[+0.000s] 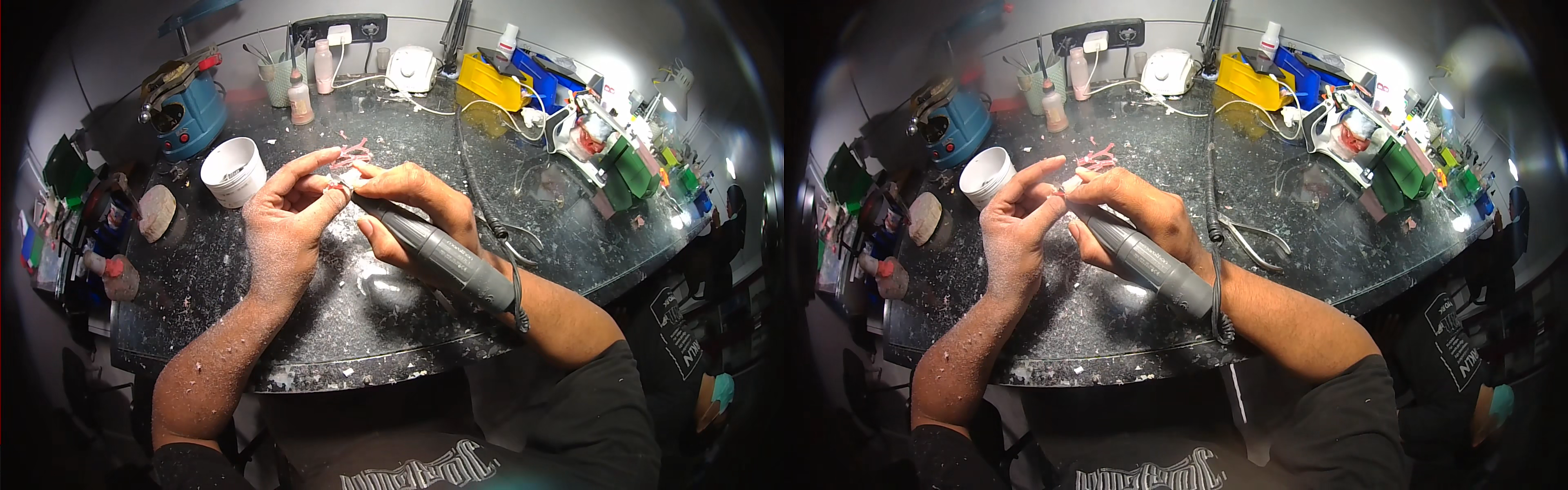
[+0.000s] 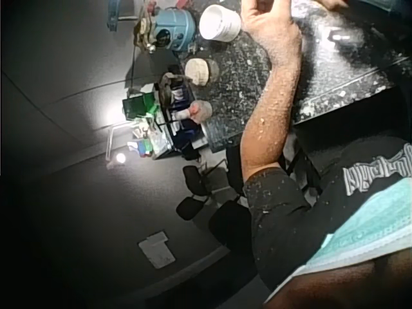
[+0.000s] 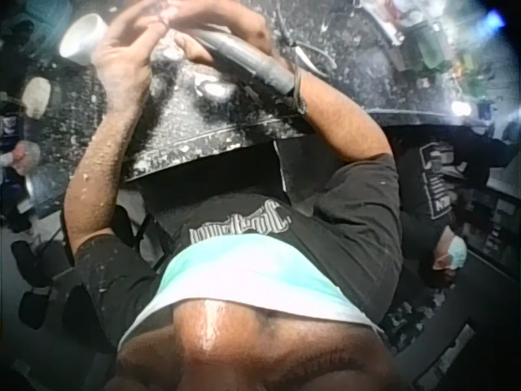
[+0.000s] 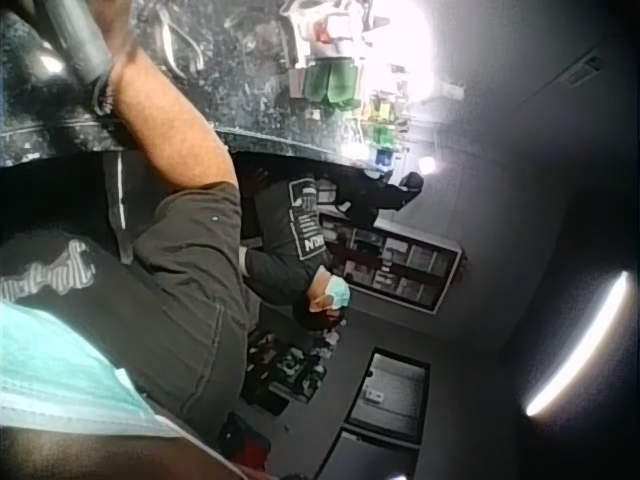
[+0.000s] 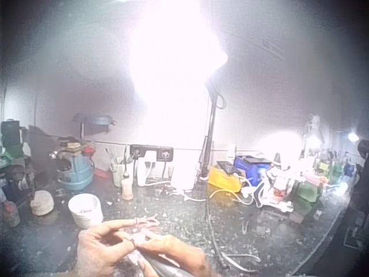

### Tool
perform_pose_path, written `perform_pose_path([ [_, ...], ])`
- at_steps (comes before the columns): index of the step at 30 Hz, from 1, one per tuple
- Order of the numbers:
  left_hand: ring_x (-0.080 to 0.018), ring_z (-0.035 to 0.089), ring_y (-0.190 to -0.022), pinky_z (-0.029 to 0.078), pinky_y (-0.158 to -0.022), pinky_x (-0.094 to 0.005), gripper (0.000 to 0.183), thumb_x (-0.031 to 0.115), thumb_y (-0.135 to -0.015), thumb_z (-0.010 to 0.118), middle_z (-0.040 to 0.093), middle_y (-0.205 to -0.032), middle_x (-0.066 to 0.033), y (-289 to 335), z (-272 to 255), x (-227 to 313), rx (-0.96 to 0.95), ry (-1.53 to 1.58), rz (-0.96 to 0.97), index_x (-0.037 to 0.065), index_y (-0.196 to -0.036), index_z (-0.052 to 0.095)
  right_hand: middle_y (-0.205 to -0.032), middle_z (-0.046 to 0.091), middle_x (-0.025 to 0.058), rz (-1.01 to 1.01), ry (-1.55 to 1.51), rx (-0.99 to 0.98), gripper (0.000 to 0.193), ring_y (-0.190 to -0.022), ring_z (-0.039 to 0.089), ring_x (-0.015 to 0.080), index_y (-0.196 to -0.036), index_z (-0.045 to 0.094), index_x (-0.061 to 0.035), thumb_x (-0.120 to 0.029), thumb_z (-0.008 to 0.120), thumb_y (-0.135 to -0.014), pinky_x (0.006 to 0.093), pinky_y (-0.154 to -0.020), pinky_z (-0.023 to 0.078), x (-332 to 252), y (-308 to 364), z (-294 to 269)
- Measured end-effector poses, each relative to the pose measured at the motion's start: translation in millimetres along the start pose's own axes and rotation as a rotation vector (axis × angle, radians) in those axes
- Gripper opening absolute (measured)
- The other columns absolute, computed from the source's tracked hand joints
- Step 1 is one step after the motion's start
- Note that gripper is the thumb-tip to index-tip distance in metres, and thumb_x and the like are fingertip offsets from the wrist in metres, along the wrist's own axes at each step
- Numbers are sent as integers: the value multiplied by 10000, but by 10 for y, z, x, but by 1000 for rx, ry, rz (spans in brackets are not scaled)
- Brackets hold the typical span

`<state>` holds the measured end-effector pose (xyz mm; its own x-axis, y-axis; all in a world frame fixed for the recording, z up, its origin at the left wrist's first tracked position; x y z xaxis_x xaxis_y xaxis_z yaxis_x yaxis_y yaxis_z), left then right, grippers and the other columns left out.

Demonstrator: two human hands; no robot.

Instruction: The person uses a rotary tool to trim and smooth a pink plastic dental prosthesis. They repeatedly rotate the object to access different edges and surfaces, then switch to a different rotary bit to continue refining the shape.

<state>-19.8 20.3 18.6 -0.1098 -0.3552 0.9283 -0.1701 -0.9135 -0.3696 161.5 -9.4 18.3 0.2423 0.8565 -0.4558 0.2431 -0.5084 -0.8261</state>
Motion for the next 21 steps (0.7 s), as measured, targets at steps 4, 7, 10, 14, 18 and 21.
perform_pose_path([
  [4, -58, 603, -876, 499, -869, -231, 432, -31, -864, 700, 640, -920, 16, 0, -4, -2, 1, -1, 3, 35, -1290, 694, -1059, 712, 182, -9, 1, 3, 344, -1122, 700, 301, -1160, 656, 43, -9, 786, -846, 378, -970, 538, 3, -4, -1],
  [7, -58, 603, -876, 499, -869, -231, 429, -32, -864, 696, 640, -920, 14, 6, -9, 5, 2, -11, -2, 34, -1287, 696, -1059, 713, 183, -2, -2, -2, 347, -1121, 700, 301, -1160, 658, 43, -7, 789, -842, 375, -965, 541, -14, -15, 2],
  [10, -58, 603, -876, 500, -873, -233, 424, -31, -865, 692, 641, -919, 14, 3, -3, 2, 1, -10, -1, 35, -1284, 698, -1064, 714, 184, 11, 1, -2, 354, -1121, 700, 301, -1163, 658, 41, -5, 791, -837, 374, -959, 545, -16, -11, -2],
  [14, -59, 603, -876, 500, -880, -235, 421, -30, -865, 691, 641, -917, 17, 7, -2, 12, -3, -12, -7, 37, -1280, 702, -1073, 713, 184, 14, 0, 1, 354, -1117, 701, 297, -1163, 659, 39, -2, 790, -836, 374, -957, 546, -9, -6, 2],
  [18, -60, 605, -876, 503, -886, -238, 420, -32, -865, 696, 642, -917, 17, 2, 3, 7, -3, -13, -6, 39, -1279, 702, -1073, 711, 185, 10, 12, 2, 339, -1120, 700, 296, -1159, 663, 37, -6, 785, -845, 383, -973, 542, -9, -3, -6],
  [21, -64, 622, -889, 515, -877, -234, 409, -33, -877, 713, 662, -927, 2, -7, -5, -4, -8, -7, 12, 33, -1280, 694, -1101, 700, 179, 7, -2, -18, 336, -1160, 684, 293, -1170, 652, 37, 7, 769, -857, 395, -998, 533, -4, -2, -13],
])
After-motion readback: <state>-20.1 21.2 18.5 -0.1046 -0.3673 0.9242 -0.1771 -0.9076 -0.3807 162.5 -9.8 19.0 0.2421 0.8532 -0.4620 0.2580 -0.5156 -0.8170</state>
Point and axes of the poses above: each hand's wrist, its own y-axis away from the middle knuckle, its own z-axis out of the palm, x = y × z, the point moved 2 cm from there along -y, towards the middle knuckle
